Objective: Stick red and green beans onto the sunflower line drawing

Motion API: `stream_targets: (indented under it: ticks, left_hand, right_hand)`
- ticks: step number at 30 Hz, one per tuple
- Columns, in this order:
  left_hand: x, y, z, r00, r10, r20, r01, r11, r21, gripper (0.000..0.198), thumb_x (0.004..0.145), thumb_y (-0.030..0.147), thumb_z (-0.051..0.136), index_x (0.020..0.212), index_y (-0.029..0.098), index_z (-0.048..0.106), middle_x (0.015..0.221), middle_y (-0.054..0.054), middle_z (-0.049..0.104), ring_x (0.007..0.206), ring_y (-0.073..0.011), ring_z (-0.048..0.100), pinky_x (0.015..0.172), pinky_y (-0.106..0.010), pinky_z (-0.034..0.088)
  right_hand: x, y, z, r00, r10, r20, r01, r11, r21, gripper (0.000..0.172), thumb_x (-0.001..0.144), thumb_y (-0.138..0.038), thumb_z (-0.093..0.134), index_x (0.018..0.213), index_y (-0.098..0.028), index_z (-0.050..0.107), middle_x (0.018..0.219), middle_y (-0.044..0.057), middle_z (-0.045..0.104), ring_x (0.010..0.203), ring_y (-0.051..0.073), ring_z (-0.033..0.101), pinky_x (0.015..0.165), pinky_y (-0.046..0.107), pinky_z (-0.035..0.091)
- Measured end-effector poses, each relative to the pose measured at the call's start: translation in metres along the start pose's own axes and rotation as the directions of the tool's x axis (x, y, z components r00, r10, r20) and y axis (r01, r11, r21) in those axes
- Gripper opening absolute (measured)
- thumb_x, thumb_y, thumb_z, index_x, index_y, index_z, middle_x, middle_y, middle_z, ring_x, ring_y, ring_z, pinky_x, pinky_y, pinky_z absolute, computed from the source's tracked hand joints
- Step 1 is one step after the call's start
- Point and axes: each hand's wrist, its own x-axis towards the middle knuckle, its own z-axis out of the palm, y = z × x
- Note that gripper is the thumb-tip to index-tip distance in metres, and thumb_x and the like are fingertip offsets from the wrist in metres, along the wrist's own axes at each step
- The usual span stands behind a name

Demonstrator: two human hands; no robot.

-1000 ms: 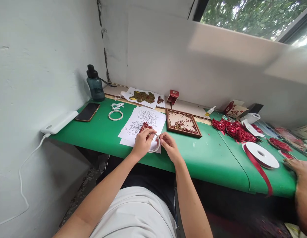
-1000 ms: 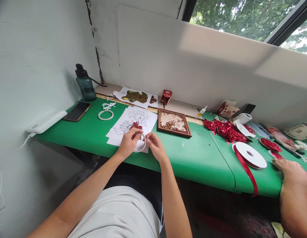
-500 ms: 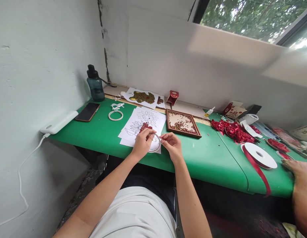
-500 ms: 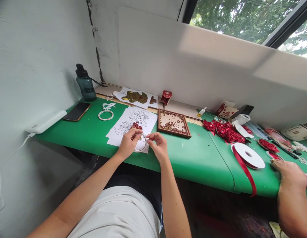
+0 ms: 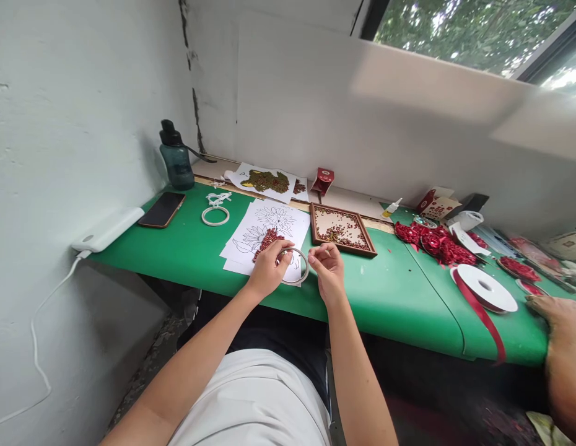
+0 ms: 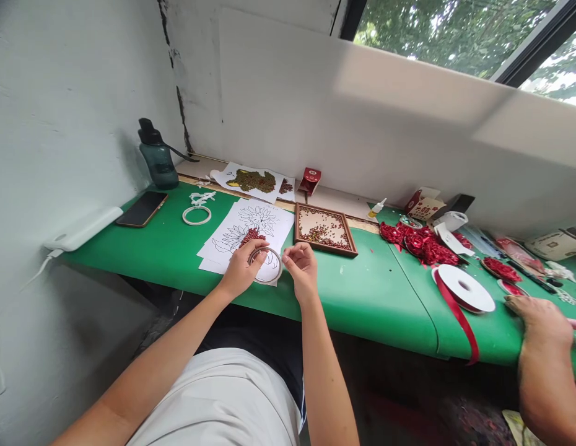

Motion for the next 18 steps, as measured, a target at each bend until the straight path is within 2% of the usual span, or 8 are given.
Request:
stream_targets:
  ticks: [5,7,9,12,15,18]
  left_hand:
    - [-0.003,0.009,0.003,0.982,0.05,0.18,-0.07,0.992,0.104,0.035,0.103,0.026,0.057,0.138,0.028,0.053,0.13,-0.007,0.066,0.104,-0.022,0.07,0.087,-0.036,0.058]
    - [-0.003,0.011,0.004,0.972,0.102,0.212,-0.132,0.983,0.131,0.044,0.102,0.025,0.059,0.144,0.03,0.048,0.142,-0.009,0.06,0.116,-0.0248,0.066,0.1,-0.042,0.055]
    - [-0.003,0.012,0.004,0.964,0.156,0.215,-0.193,0.967,0.166,0.049,0.101,0.025,0.062,0.146,0.03,0.045,0.153,-0.01,0.052,0.134,-0.0288,0.056,0.114,-0.049,0.046]
    - [-0.002,0.013,0.004,0.956,0.204,0.213,-0.252,0.939,0.234,0.041,0.097,0.03,0.07,0.135,0.028,0.055,0.156,-0.01,0.048,0.144,-0.0328,0.044,0.119,-0.054,0.041]
    - [-0.002,0.015,0.004,0.935,0.25,0.253,-0.319,0.904,0.284,0.031,0.091,0.038,0.079,0.115,0.025,0.065,0.153,-0.01,0.051,0.143,-0.0345,0.043,0.117,-0.055,0.042]
    - [-0.003,0.018,0.004,0.907,0.278,0.315,-0.378,0.867,0.325,0.031,0.086,0.046,0.083,0.101,0.023,0.069,0.15,-0.01,0.055,0.139,-0.0349,0.047,0.112,-0.054,0.045]
  right_hand:
    - [0.002,0.001,-0.005,0.995,-0.015,-0.097,0.028,0.99,0.138,0.044,0.082,-0.035,0.083,0.097,-0.03,0.042,0.09,-0.003,0.058,0.077,0.013,0.057,0.072,0.025,0.051]
    - [0.002,0.0,-0.006,0.993,0.002,-0.119,0.016,0.989,0.15,0.044,0.082,-0.036,0.082,0.097,-0.03,0.041,0.09,-0.003,0.057,0.077,0.013,0.057,0.072,0.025,0.052]
    - [0.003,0.0,-0.006,0.991,0.019,-0.129,0.002,0.987,0.158,0.046,0.08,-0.038,0.083,0.096,-0.03,0.041,0.09,-0.003,0.056,0.076,0.013,0.056,0.07,0.025,0.052]
    - [0.003,-0.001,-0.005,0.993,0.025,-0.116,-0.006,0.987,0.16,0.047,0.08,-0.039,0.085,0.095,-0.029,0.041,0.088,-0.003,0.055,0.074,0.012,0.055,0.068,0.024,0.052]
    - [0.003,-0.002,-0.002,0.996,0.022,-0.092,-0.008,0.988,0.154,0.047,0.08,-0.038,0.085,0.093,-0.028,0.041,0.087,-0.004,0.056,0.073,0.012,0.055,0.067,0.023,0.051]
    - [0.002,-0.004,0.0,0.998,0.036,-0.043,-0.027,0.983,0.181,0.048,0.079,-0.035,0.086,0.091,-0.028,0.041,0.086,-0.004,0.058,0.074,0.012,0.056,0.065,0.023,0.049]
